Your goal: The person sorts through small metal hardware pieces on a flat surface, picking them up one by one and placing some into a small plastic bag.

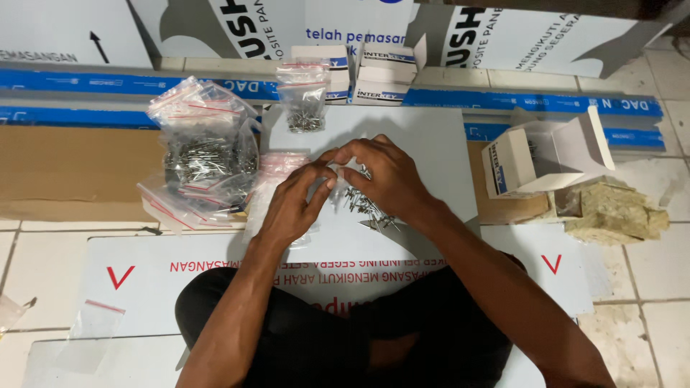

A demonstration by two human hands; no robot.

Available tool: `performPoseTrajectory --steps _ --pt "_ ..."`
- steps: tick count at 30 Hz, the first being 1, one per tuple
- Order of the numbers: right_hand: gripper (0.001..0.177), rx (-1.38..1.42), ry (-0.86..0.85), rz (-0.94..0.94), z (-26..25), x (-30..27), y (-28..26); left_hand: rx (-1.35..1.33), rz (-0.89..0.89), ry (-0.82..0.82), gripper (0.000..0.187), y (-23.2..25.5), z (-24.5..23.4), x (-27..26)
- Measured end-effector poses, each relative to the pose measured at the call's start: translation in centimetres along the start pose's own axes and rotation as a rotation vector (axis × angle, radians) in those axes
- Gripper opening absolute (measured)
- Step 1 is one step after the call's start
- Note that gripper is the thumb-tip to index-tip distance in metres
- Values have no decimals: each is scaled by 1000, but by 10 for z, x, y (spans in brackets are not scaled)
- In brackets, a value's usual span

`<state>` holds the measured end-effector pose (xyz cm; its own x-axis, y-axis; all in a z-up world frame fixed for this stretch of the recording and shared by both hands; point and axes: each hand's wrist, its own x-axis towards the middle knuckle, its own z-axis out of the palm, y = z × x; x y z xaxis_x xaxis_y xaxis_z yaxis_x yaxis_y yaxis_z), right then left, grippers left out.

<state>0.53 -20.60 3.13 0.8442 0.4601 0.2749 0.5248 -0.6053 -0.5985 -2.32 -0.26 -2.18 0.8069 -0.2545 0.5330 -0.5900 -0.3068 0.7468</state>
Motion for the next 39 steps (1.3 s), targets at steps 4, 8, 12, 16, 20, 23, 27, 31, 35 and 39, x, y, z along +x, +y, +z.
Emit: performPoseTrajectory --steps 4,8,12,16,20,23,27,31,35,39 --pt "33 48 6 82 -21 -6 27 12 23 1 4 12 -4 3" --pt "24 -141 -207 243 -44 -23 53 0 -10 36 4 14 -4 6" --pt "36 -373 -459 154 -27 -60 70 -1 -32 50 5 33 -7 11" --pt "26 -508 -374 0 -4 -70 92 17 -25 58 4 10 1 5" --pt "20 -567 -281 -168 12 -71 116 18 -40 61 4 11 -1 4" --pt "20 -538 -298 -131 8 -68 115 9 -39 66 4 13 -1 4" --pt "25 -357 -481 289 -10 -47 90 -4 -33 74 5 14 0 4" --pt "21 -114 -346 333 -15 -50 88 1 -23 78 4 15 1 5" --pt "24 285 -84 267 -19 -34 58 -10 5 80 3 15 1 4" --pt "18 324 67 -53 -8 -11 38 -5 28 54 4 16 2 6"
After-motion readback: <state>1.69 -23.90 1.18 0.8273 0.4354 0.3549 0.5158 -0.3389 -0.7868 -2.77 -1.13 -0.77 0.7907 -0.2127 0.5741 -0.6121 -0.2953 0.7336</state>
